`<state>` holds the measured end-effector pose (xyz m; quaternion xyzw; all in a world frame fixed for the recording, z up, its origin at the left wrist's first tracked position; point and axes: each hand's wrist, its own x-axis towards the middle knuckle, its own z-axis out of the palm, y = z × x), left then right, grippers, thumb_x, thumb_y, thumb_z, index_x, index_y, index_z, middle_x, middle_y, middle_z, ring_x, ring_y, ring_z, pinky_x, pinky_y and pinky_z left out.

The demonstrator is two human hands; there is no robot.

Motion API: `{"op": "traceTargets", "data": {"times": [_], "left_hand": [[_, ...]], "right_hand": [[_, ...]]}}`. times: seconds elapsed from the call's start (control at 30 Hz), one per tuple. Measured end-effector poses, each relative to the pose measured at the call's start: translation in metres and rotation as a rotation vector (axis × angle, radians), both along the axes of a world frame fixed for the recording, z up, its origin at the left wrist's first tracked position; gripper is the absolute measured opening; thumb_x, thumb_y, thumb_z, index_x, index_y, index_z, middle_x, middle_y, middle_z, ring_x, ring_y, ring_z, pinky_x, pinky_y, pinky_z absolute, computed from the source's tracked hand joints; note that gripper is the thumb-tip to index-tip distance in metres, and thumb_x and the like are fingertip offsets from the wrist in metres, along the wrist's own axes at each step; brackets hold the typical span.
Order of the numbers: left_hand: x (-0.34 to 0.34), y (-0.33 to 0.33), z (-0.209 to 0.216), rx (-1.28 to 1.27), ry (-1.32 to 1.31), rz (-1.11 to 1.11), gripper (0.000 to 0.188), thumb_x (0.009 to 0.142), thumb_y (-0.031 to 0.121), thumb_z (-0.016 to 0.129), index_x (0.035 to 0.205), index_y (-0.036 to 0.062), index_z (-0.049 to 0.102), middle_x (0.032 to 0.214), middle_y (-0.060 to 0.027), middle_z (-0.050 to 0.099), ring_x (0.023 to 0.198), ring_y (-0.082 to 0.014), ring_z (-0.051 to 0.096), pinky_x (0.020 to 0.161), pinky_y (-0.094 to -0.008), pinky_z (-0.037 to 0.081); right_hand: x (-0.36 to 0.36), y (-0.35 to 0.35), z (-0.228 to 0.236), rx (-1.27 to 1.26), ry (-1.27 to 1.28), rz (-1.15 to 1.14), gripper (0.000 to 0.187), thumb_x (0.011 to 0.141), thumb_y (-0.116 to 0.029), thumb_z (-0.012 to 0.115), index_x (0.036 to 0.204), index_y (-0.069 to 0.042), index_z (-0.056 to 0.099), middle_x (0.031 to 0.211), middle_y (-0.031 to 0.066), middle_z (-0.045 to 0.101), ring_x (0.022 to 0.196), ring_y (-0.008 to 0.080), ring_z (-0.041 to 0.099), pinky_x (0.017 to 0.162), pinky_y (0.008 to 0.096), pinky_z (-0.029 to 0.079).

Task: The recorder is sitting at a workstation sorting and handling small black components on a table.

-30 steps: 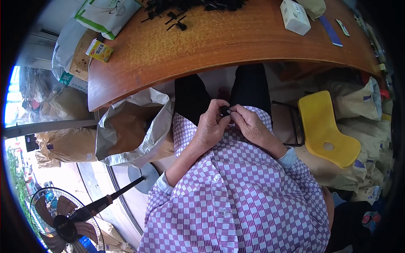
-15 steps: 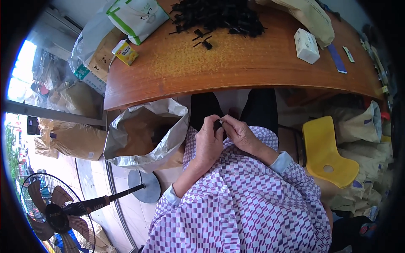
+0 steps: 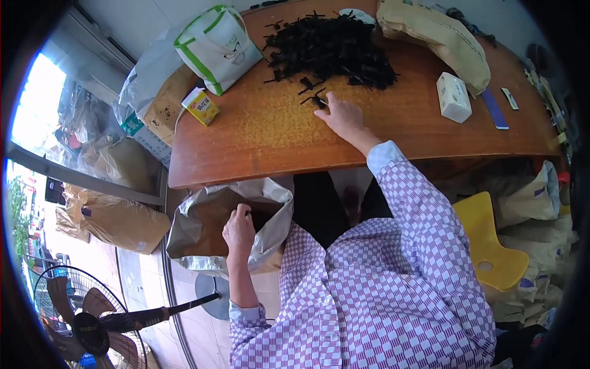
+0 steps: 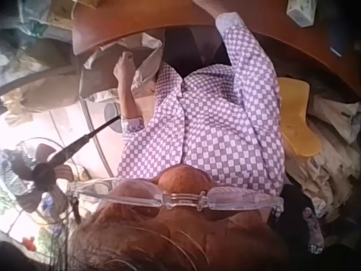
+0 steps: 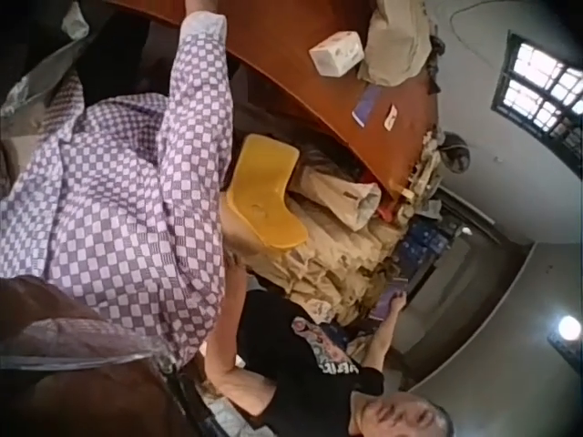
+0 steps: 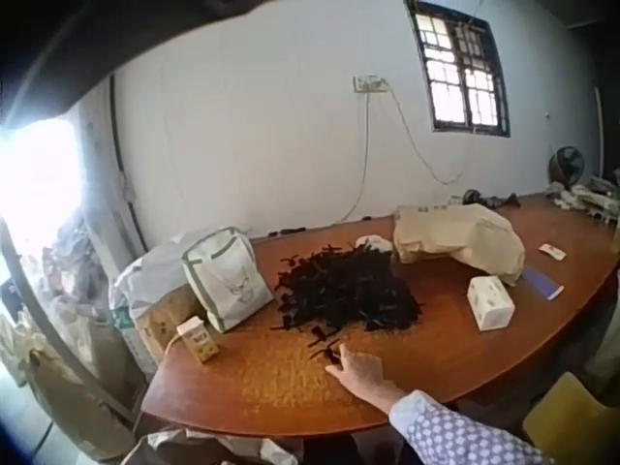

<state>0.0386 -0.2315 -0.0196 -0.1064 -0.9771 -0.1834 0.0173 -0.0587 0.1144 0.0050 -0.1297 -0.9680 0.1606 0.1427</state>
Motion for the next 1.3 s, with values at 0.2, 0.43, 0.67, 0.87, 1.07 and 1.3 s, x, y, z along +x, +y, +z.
{"op": "traceTargets", "data": {"times": [0.2,0.43,0.67,0.87,1.07,1.3], "left_hand": [[-0.003,0.023,0.006,0.322,0.083,-0.133,0.021,0.084,0.012,0.059,0.104,0.0054,0.056,0.095,-0.011,0.06,0.083,-0.0243,0.06,0.071,-0.0322,0.048],[0.002,0.094,0.048,1.322,-0.862,-0.25,0.048,0.093,0.033,0.052,0.128,0.0008,0.043,0.104,-0.0096,0.06,0.075,-0.0089,0.058,0.061,-0.0179,0.043],[0.033,0.131,0.016,1.521,-1.517,-0.511,0.056,0.086,0.035,0.063,0.124,-0.0011,0.045,0.093,-0.0172,0.063,0.064,-0.0137,0.064,0.051,-0.0153,0.048],[0.053,0.145,0.016,1.599,-1.765,-0.479,0.052,0.085,0.018,0.064,0.128,0.0,0.041,0.095,-0.0212,0.061,0.064,-0.0174,0.064,0.054,-0.0183,0.052],[0.076,0.156,0.024,1.562,-1.622,-0.332,0.044,0.086,0.013,0.062,0.126,0.0081,0.044,0.092,-0.0155,0.062,0.067,-0.0174,0.065,0.055,-0.0192,0.052],[0.086,0.162,0.031,1.279,-1.06,-0.481,0.037,0.088,0.005,0.058,0.119,0.0082,0.038,0.092,-0.0073,0.059,0.077,-0.0122,0.063,0.065,-0.0211,0.051]], "right_hand": [[-0.004,0.007,-0.018,-0.106,0.099,0.152,0.028,0.084,-0.03,0.061,0.099,-0.007,0.053,0.071,0.0119,0.062,0.066,0.0282,0.063,0.056,0.0402,0.048],[0.137,-0.026,0.022,-0.404,0.209,0.689,0.033,0.076,-0.007,0.068,0.106,-0.009,0.055,0.074,0.0111,0.062,0.065,0.0267,0.063,0.056,0.0318,0.049],[0.2,-0.003,0.021,-0.285,0.204,0.857,0.044,0.073,-0.009,0.07,0.115,-0.014,0.056,0.081,0.0057,0.067,0.061,0.0227,0.064,0.051,0.0278,0.053],[0.225,0.009,0.02,-0.301,0.128,0.917,0.045,0.075,-0.009,0.069,0.117,-0.015,0.056,0.083,0.0049,0.068,0.067,0.0193,0.067,0.054,0.0259,0.054],[0.243,0.003,0.011,-0.47,0.26,0.789,0.05,0.074,0.002,0.066,0.121,-0.007,0.052,0.07,0.0071,0.062,0.058,0.0195,0.062,0.053,0.0241,0.05],[0.274,-0.023,0.012,-0.959,-0.054,0.364,0.02,0.095,-0.013,0.047,0.112,-0.002,0.046,0.072,0.0069,0.059,0.064,0.0121,0.058,0.061,0.0236,0.044]]}}
